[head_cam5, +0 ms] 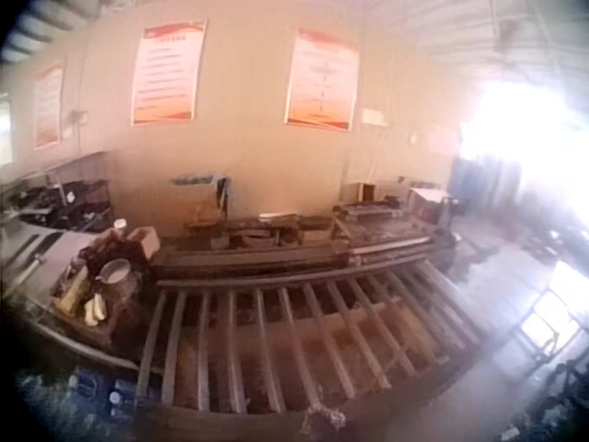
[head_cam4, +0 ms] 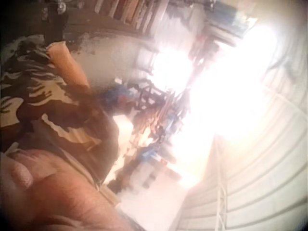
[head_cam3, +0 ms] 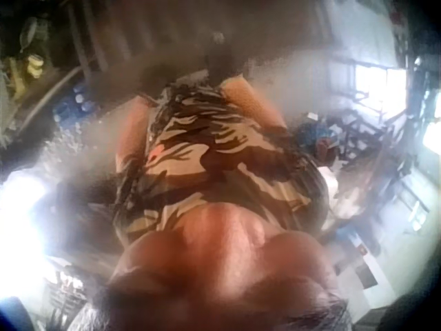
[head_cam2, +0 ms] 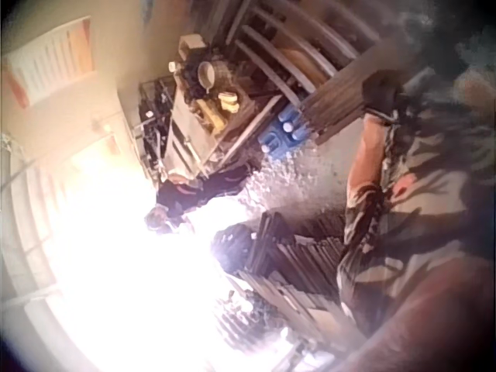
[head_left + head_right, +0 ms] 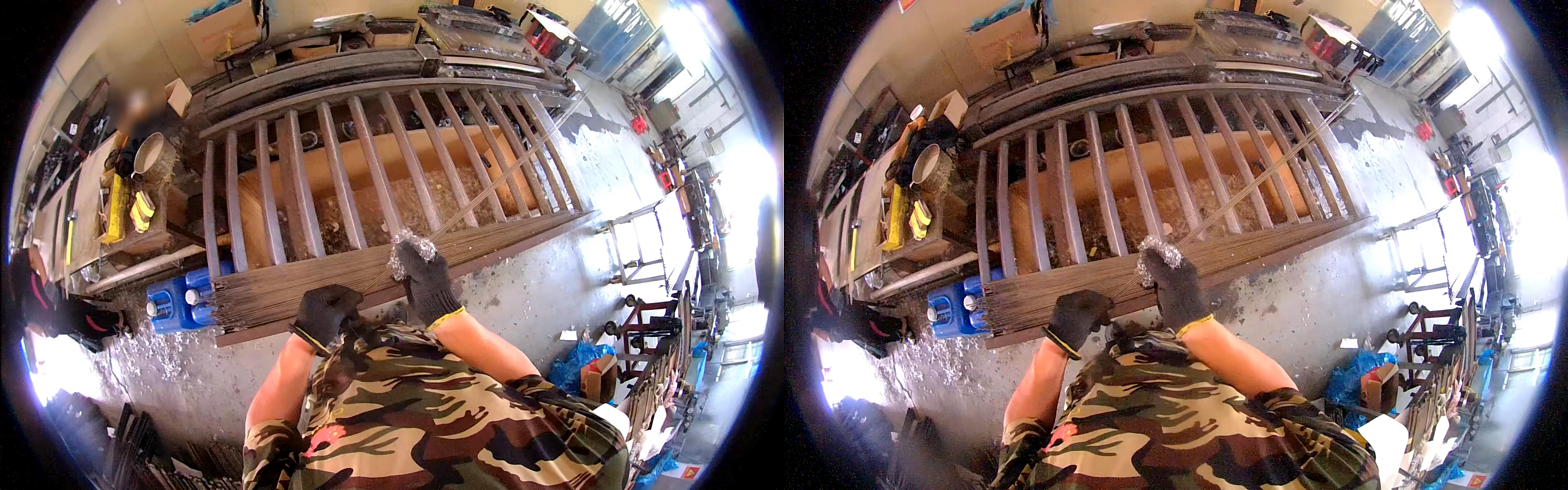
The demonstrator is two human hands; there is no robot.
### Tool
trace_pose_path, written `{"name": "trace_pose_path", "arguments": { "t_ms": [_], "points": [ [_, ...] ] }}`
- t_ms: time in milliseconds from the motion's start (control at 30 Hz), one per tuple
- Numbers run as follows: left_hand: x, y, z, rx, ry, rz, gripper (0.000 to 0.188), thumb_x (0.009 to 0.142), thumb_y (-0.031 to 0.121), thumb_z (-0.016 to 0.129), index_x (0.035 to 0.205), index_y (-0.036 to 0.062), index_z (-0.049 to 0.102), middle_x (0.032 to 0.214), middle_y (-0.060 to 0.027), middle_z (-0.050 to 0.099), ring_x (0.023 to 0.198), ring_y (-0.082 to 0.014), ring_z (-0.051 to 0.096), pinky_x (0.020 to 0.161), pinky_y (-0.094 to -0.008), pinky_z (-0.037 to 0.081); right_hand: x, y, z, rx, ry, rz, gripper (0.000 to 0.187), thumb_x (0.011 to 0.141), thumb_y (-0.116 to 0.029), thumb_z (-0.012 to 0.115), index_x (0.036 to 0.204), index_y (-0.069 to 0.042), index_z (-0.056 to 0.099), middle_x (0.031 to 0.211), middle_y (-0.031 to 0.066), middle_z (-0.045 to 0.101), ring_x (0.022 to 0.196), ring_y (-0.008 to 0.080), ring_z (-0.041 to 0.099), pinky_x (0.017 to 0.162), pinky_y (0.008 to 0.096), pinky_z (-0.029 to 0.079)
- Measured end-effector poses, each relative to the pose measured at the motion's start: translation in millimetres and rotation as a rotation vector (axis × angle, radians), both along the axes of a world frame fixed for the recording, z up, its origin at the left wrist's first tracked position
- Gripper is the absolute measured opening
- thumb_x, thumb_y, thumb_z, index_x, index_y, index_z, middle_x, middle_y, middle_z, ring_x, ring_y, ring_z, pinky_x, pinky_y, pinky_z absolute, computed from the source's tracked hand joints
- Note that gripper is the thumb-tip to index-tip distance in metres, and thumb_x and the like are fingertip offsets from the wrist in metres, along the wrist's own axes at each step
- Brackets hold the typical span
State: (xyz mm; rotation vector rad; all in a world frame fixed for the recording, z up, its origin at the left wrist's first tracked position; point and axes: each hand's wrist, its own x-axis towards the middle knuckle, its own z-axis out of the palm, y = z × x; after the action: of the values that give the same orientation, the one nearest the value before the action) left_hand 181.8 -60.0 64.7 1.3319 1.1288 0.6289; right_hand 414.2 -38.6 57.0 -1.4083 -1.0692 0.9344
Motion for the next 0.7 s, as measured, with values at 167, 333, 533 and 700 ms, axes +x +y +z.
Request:
{"name": "trace_pose_path", "arguments": {
  "t_ms": [167,333,533,700],
  "points": [
    [-66.4,-16.0,-26.0,0.016,0.194,-0.068,0.017,0.079,0.018,0.068,0.083,0.0021,0.069,0.069,-0.0114,0.067,0.061,-0.0169,0.064,0.058,-0.0309,0.049,139.3,54.7,57.8,0.115,0.15,-0.314,0.026,0.093,-0.037,0.058,0.096,-0.011,0.057,0.08,-0.0016,0.053,0.073,0.0079,0.051,0.063,0.0242,0.044],
    [-95.5,-25.6,-28.6,-0.077,0.252,-0.116,0.018,0.076,0.019,0.07,0.081,0.0021,0.069,0.067,-0.0094,0.066,0.06,-0.0163,0.061,0.056,-0.0314,0.047,239.6,64.2,71.7,0.22,0.206,-0.4,0.03,0.095,-0.031,0.052,0.116,-0.009,0.057,0.095,0.0027,0.06,0.089,0.0141,0.058,0.075,0.0273,0.048],
    [-2.9,2.3,3.5,0.062,0.159,0.09,0.017,0.07,0.015,0.076,0.08,0.003,0.069,0.072,-0.0079,0.068,0.065,-0.014,0.062,0.061,-0.0304,0.049,-6.4,1.3,-6.9,0.043,-0.149,0.176,0.023,0.091,-0.024,0.057,0.103,-0.005,0.057,0.095,0.0078,0.058,0.079,0.0241,0.057,0.078,0.0366,0.047],
    [-101.5,-3.9,-67.3,0.021,0.28,-0.068,0.021,0.071,0.02,0.076,0.084,0.0053,0.07,0.077,-0.0078,0.069,0.069,-0.0152,0.062,0.064,-0.0317,0.05,143.9,78.5,47.0,0.07,0.351,-0.065,0.032,0.092,-0.029,0.054,0.116,-0.008,0.048,0.114,0.0062,0.048,0.097,0.022,0.048,0.087,0.0355,0.042]
  ]
}}
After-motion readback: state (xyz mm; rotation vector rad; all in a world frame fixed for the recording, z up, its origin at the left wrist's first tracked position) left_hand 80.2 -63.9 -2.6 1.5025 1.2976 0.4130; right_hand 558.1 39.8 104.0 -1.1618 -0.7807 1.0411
